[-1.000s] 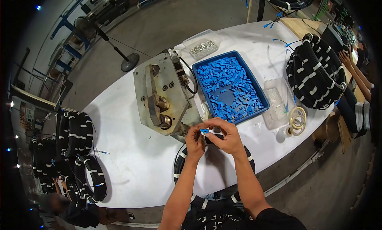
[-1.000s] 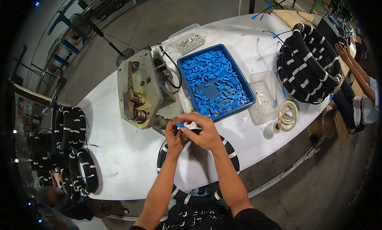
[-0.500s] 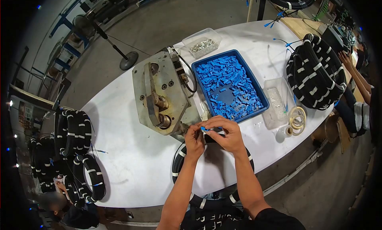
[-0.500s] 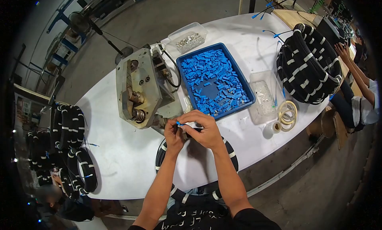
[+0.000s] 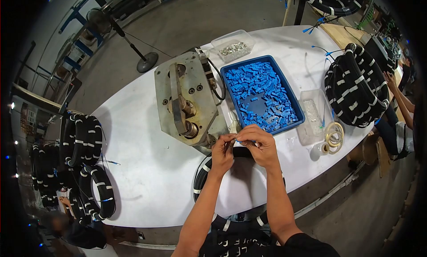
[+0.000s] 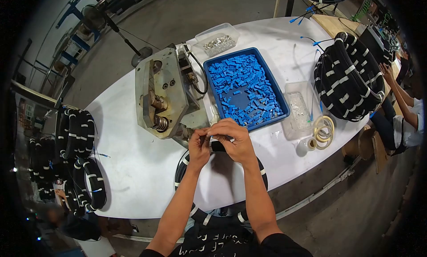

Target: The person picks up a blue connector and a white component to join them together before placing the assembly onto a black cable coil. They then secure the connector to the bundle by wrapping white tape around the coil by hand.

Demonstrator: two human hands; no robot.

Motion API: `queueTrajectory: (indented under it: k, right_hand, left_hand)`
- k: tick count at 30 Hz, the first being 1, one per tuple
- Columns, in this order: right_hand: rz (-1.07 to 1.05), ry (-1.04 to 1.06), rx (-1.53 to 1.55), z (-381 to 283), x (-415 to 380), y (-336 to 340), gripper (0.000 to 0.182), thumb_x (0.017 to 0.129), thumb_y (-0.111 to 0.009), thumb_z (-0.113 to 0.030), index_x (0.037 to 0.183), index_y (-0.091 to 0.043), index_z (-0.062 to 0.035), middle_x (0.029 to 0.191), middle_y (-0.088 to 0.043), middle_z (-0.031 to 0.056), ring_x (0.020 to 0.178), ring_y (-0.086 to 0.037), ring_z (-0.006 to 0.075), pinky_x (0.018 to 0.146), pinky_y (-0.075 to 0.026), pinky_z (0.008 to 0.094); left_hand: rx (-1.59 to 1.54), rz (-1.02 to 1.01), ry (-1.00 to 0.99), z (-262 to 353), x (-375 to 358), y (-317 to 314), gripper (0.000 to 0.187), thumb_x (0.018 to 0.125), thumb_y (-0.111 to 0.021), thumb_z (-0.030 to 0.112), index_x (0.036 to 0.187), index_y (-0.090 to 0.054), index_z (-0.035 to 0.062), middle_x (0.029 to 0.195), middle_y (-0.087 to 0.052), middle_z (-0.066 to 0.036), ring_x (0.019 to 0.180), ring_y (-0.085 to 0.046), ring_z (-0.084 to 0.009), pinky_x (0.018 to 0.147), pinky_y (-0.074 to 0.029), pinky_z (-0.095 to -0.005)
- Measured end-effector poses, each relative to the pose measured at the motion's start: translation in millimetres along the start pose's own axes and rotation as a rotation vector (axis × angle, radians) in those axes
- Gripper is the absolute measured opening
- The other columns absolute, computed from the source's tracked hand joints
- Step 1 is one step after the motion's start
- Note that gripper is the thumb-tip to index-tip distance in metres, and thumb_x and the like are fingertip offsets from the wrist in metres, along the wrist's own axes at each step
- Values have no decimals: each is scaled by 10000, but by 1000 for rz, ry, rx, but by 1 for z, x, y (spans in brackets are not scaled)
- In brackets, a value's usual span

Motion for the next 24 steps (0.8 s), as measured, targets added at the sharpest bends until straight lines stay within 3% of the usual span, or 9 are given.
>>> queueTrajectory:
  k: [8,13,16,24]
  right_hand:
    - [-1,-25,-87,11,-2,-5,218,775,-665,81,961,-714,-21,932,-709,92,901,-633,226,811,-488,310]
    - [141,-284,102,25,-7,-11,182,856,-640,20,1029,-695,4,973,-684,116,873,-643,207,790,-495,295]
    - [59,-154,-34,21,-4,-13,186,868,-632,2,1046,-686,21,972,-676,125,853,-646,204,776,-499,288]
    - [79,-155,-53,20,-4,-13,155,869,-637,-8,1012,-674,39,969,-677,129,850,-651,210,772,-505,292]
  left_hand:
    - [23,32,71,-8,-3,2,94,947,-564,-5,1035,-593,7,897,-643,-80,827,-605,-125,754,-485,-254]
    - [95,-6,91,-6,-2,2,79,972,-566,87,979,-555,10,756,-572,-43,685,-525,-100,646,-448,-266]
    - [94,-3,87,-1,-1,0,120,981,-564,133,948,-533,22,707,-536,-26,657,-478,-95,611,-418,-266]
    - [125,-14,91,-3,-1,2,127,988,-550,142,973,-550,16,720,-550,-41,669,-489,-97,622,-426,-267]
Point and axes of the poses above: each hand's wrist, its own x-axis towards the middle knuckle, its own y-axis out of the back of the hand, z = x × y, the point moved 5 cm from there along x, towards the middle knuckle
